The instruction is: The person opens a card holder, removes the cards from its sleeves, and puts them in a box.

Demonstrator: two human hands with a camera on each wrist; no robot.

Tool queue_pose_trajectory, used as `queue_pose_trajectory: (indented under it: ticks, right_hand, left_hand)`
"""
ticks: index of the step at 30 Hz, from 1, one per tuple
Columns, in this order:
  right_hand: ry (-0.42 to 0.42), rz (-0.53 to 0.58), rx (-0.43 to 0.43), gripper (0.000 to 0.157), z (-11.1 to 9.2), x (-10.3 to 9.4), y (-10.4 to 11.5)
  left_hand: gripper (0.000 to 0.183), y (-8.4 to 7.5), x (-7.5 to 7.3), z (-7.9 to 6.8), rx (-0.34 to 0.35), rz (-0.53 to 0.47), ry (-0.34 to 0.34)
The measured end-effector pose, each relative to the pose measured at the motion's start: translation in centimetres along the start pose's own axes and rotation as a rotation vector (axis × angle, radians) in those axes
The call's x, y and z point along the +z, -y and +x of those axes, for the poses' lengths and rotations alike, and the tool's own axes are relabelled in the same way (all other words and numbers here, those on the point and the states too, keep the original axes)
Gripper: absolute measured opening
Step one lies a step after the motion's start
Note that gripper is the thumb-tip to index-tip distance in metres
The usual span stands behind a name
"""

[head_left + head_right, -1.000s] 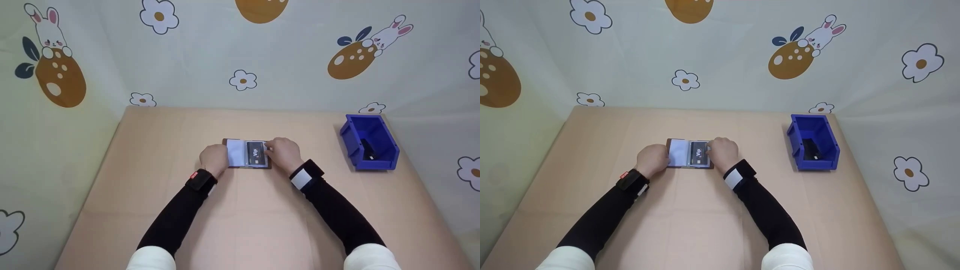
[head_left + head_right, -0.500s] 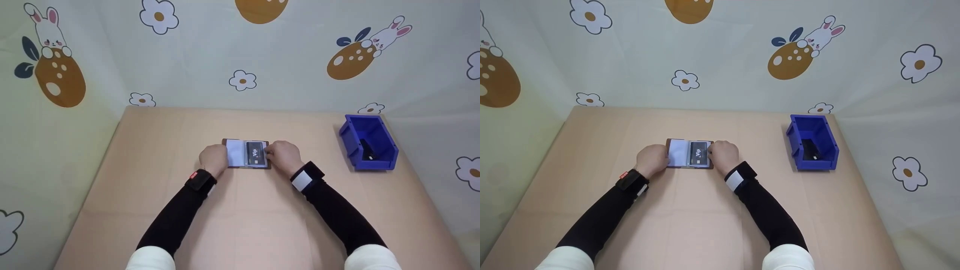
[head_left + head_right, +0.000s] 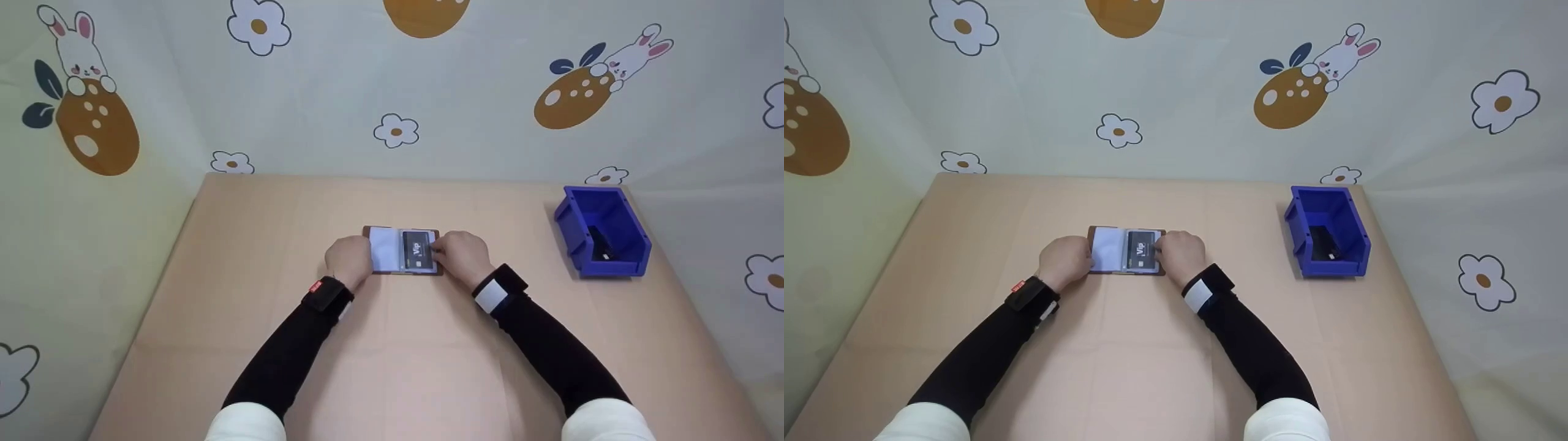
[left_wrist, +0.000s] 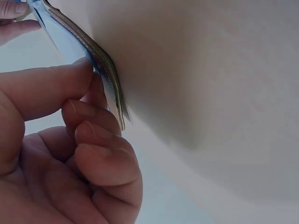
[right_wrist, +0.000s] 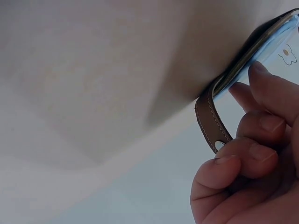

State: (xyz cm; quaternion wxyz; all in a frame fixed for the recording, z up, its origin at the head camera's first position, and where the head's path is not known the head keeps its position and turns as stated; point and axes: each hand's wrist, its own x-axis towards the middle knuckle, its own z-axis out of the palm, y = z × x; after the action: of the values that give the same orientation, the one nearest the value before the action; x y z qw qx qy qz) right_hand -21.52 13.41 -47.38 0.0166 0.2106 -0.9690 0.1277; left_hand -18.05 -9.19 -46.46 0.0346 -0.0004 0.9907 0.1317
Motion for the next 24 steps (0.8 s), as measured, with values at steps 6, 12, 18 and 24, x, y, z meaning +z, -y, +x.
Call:
queue_pose_trajectory:
  ticks: [6,12,18,24]
  right_hand:
    - [0.011,0.005,0.007,0.019,-0.05,-0.15,0.17]
    - [0.021,0.012,0.008,0.019,0.05,-0.13,0.08]
    - [0.03,0.0,0.011,0.02,0.06,-0.26,0.25]
    - [0.022,-0.007,0.005,0.019,-0.04,-0.02,0.25]
  left_hand:
    - [0.012,0.0,-0.05,-0.02,-0.003,0.004,0.005]
    - [0.012,0.02,-0.14,-0.07,0.005,-0.004,-0.006]
    - [0.013,0.01,-0.18,-0.1,0.003,-0.008,-0.005]
    - [0.013,0.25,-0.19,0.02,0.0,-0.029,0.02]
